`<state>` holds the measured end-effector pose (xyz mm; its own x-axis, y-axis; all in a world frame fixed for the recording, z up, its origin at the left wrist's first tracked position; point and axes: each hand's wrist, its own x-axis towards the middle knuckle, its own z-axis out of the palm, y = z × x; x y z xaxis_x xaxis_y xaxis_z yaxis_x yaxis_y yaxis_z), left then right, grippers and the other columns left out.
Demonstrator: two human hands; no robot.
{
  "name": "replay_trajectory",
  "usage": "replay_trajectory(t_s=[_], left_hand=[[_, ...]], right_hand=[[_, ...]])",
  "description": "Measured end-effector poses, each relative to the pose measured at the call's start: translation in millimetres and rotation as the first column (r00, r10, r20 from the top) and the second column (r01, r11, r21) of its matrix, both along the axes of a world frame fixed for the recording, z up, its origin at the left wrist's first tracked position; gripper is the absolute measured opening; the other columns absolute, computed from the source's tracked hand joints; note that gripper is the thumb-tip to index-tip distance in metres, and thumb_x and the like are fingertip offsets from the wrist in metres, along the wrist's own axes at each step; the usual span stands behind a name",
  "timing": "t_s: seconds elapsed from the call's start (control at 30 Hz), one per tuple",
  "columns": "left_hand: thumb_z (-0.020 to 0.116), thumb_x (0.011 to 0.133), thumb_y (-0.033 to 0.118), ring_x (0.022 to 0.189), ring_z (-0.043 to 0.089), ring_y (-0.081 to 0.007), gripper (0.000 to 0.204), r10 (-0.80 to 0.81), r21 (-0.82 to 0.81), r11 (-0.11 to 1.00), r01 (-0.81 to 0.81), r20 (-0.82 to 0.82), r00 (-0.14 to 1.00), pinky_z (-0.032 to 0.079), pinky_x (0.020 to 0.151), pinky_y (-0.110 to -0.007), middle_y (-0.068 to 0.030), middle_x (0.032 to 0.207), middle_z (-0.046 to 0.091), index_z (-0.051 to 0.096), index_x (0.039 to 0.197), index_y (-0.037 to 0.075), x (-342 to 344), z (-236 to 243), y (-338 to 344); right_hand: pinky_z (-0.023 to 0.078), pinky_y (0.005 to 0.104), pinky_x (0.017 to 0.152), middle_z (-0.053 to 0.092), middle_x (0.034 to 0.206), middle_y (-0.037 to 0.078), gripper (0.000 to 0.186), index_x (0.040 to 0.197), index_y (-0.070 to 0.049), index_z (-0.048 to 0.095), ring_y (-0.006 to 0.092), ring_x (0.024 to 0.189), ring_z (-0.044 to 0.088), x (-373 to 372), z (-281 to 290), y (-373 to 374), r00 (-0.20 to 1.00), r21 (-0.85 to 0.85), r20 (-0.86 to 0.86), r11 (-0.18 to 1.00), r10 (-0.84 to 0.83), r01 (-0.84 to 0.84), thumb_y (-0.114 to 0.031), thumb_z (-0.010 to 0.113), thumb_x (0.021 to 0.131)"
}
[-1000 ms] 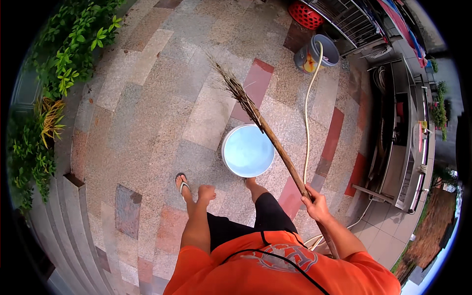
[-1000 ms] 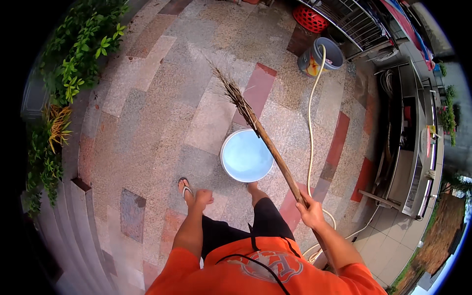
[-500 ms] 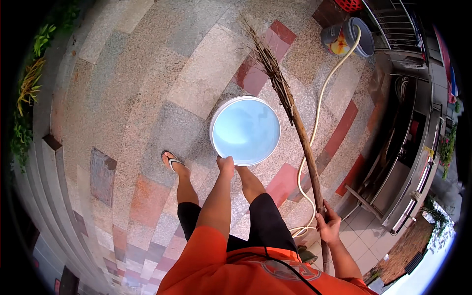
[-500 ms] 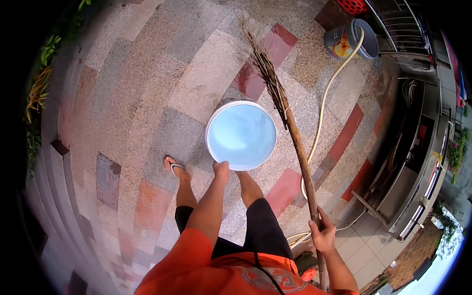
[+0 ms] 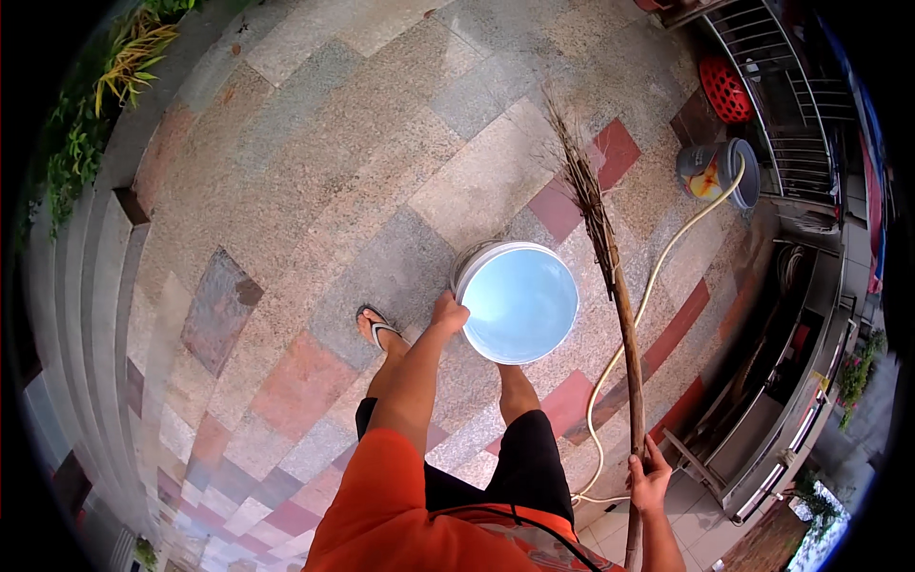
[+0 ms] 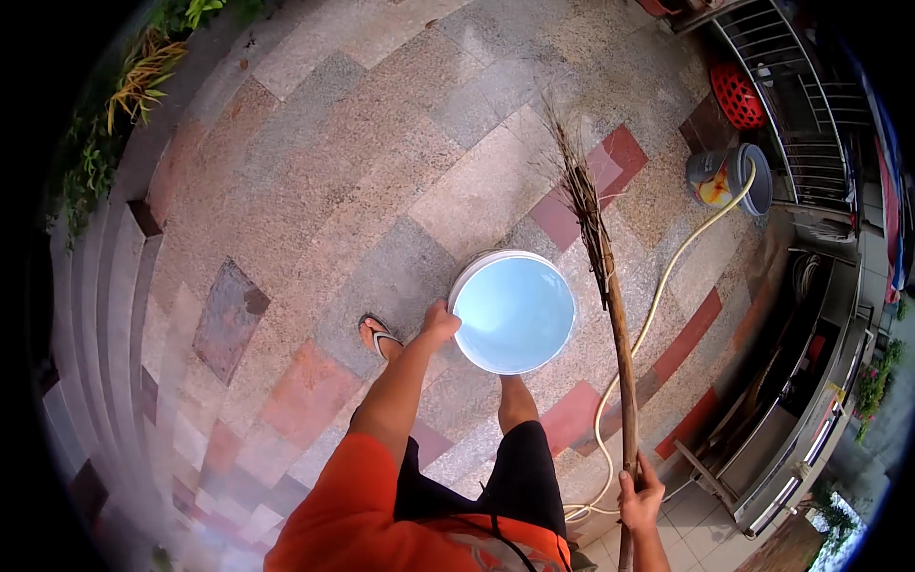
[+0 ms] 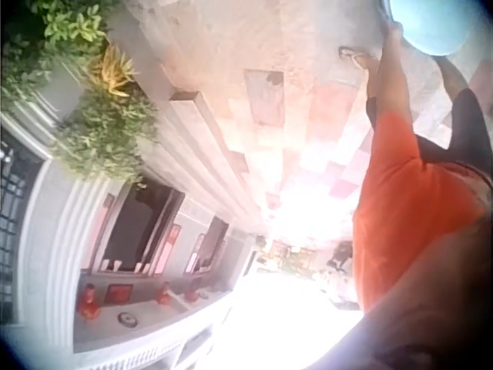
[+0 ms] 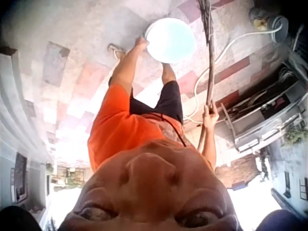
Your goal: The person picks up dry leaves from a tiled outdoor patio by hand and puts them in a white bucket, then uses a broom to sweep water and debris across the floor.
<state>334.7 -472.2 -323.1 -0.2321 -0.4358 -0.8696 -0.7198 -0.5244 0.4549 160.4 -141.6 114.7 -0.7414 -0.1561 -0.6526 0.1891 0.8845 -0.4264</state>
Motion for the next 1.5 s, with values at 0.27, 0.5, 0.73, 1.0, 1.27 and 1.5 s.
replay_trajectory(t_s=[0.27, 0.5, 0.73, 1.0, 1.27, 1.5], left_hand=[[0.059, 0.074, 0.007, 0.107, 0.063, -0.0427, 0.036, -0.048, -0.138, 0.989, 0.052, 0.033, 0.998, 0.050, 0.091, -0.043, -0.0270, 0.111, 0.067, 0.065, 0.109, -0.002, 130.3, 15.0, -94.8], [0.055, 0.075, 0.001, 0.073, 0.069, -0.0284, 0.032, 0.401, -0.070, 0.913, -0.403, -0.034, 0.915, 0.057, 0.051, -0.038, -0.0187, 0.091, 0.069, 0.062, 0.105, -0.007, 348.8, 5.6, -120.3], [0.056, 0.076, 0.003, 0.082, 0.068, -0.0293, 0.039, 0.872, 0.046, 0.484, -0.874, -0.105, 0.477, 0.058, 0.055, -0.041, -0.0175, 0.105, 0.065, 0.055, 0.114, -0.003, 429.9, 6.8, -69.3], [0.055, 0.069, -0.002, 0.077, 0.065, -0.0304, 0.041, 0.980, 0.095, 0.171, -0.981, -0.120, 0.159, 0.063, 0.062, -0.046, -0.0175, 0.095, 0.061, 0.052, 0.109, -0.008, 487.1, 51.2, -71.8], [0.057, 0.073, 0.000, 0.076, 0.067, -0.0359, 0.030, 0.987, 0.188, -0.092, -0.978, -0.115, -0.114, 0.064, 0.060, -0.045, -0.0212, 0.095, 0.062, 0.055, 0.101, -0.011, 497.8, 85.4, -56.4], [0.062, 0.077, 0.016, 0.092, 0.064, -0.0460, 0.034, 0.935, 0.004, -0.216, -0.976, 0.288, -0.206, 0.064, 0.067, -0.051, -0.0283, 0.104, 0.058, 0.057, 0.097, -0.011, 469.0, 115.7, -200.7]], right_hand=[[0.043, 0.0238, 0.045, 0.061, 0.078, 0.002, 0.056, 0.142, 0.005, 0.045, 0.0070, 0.052, 0.051, 42.1, -8.2, -77.7, 0.997, 0.026, 0.008, 0.997, 0.076, -0.076, -0.006, 0.065, 0.091], [0.051, 0.0261, 0.073, 0.068, 0.095, 0.011, 0.056, 0.141, 0.010, 0.043, 0.0119, 0.081, 0.062, 57.2, -16.5, -148.1, 0.825, 0.085, -0.098, 0.830, 0.557, -0.551, -0.003, 0.062, 0.091], [0.050, 0.0254, 0.078, 0.069, 0.096, 0.009, 0.049, 0.135, 0.007, 0.052, 0.0101, 0.088, 0.061, 128.0, -5.6, -269.5, 0.559, 0.055, -0.118, 0.568, 0.820, -0.821, -0.006, 0.066, 0.090], [0.056, 0.0386, 0.071, 0.070, 0.095, 0.023, 0.045, 0.129, 0.000, 0.058, 0.0373, 0.085, 0.071, 186.6, -25.8, -468.6, 0.029, -0.106, -0.152, 0.013, 0.988, -0.994, -0.007, 0.071, 0.087], [0.054, 0.0477, 0.066, 0.068, 0.082, 0.022, 0.050, 0.137, -0.009, 0.052, 0.0410, 0.075, 0.066, 238.3, -65.6, -608.9, -0.304, -0.188, -0.083, -0.315, 0.949, -0.930, -0.017, 0.067, 0.090], [0.054, 0.0503, 0.069, 0.066, 0.084, 0.025, 0.049, 0.143, -0.028, 0.048, 0.0410, 0.076, 0.067, 229.3, -203.6, -775.3, -0.547, 0.063, -0.073, -0.543, 0.834, -0.837, -0.029, 0.056, 0.095]])
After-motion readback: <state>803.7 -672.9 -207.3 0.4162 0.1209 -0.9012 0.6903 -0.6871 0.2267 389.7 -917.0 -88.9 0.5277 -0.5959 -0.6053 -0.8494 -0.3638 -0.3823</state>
